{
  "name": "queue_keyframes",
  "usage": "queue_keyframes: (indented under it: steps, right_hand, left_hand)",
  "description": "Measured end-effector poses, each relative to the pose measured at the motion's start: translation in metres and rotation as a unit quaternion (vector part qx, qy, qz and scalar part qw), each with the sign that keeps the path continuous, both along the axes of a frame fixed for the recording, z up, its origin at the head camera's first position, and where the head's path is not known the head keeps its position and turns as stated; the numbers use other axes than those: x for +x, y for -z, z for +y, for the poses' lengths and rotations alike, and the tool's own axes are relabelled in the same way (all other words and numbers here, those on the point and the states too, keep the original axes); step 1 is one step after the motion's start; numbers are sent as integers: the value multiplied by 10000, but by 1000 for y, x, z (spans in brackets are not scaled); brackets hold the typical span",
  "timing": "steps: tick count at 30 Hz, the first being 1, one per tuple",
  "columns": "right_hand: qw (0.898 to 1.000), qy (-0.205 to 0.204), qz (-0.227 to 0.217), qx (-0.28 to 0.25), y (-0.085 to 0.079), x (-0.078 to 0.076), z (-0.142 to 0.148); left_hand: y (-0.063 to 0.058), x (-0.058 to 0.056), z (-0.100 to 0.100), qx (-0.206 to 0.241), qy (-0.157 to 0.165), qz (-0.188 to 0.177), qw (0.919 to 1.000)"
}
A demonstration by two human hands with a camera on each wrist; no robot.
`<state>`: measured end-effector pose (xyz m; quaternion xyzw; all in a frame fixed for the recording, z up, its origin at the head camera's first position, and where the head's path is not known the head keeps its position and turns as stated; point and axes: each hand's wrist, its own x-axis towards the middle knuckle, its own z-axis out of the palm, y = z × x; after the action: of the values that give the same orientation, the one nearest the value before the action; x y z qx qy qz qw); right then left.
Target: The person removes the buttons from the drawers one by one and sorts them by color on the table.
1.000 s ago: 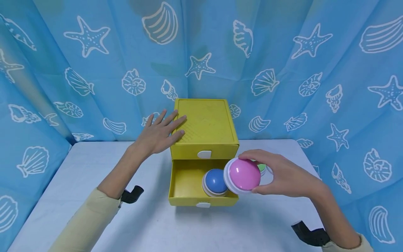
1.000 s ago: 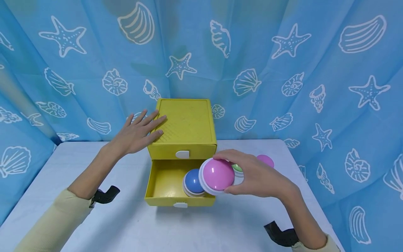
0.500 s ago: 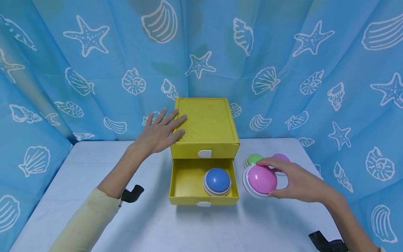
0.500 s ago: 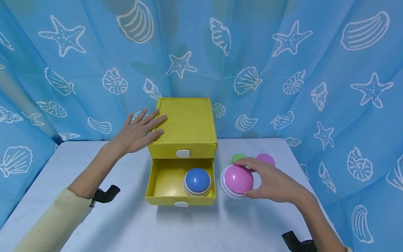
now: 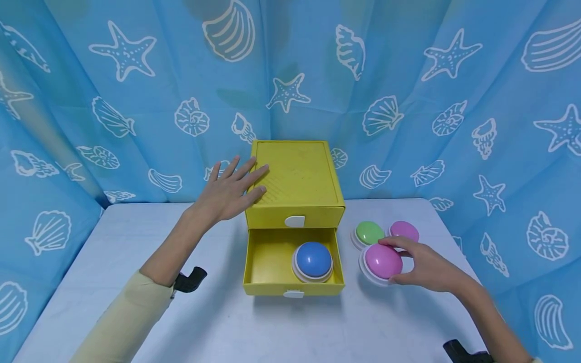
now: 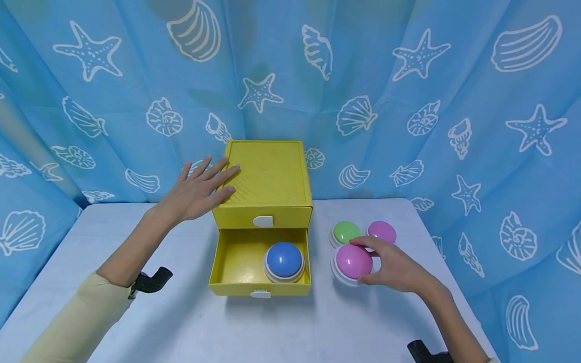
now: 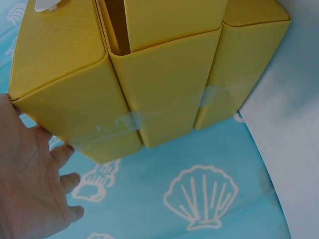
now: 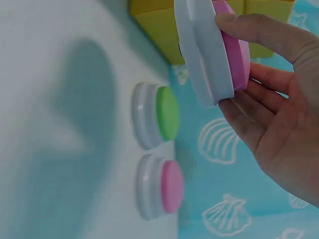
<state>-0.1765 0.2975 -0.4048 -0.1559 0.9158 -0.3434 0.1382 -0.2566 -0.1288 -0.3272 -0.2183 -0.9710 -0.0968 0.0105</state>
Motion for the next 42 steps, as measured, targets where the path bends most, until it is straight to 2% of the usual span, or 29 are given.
queue_keyframes:
  steps: [5, 15, 19, 28, 42]
  right_hand:
    - [9997, 113, -214, -85, 19, -5, 8]
    - [9993, 98, -255, -266, 46, -9, 19]
    - [9990, 34, -223, -383, 52, -9, 21]
    - [9982, 161, -278, -507, 65, -13, 21]
    - [9971, 242, -405, -603, 78, -17, 23]
  left_hand:
    - [0, 0, 0, 26, 12, 10, 10000]
    - [0, 0, 0, 12, -28, 13, 10000]
    - [0, 0, 0, 2, -37, 3, 10000]
    - [-1, 1, 0, 5, -25, 8, 10000]
    - [-1, 0, -1, -46, -16, 39, 10000]
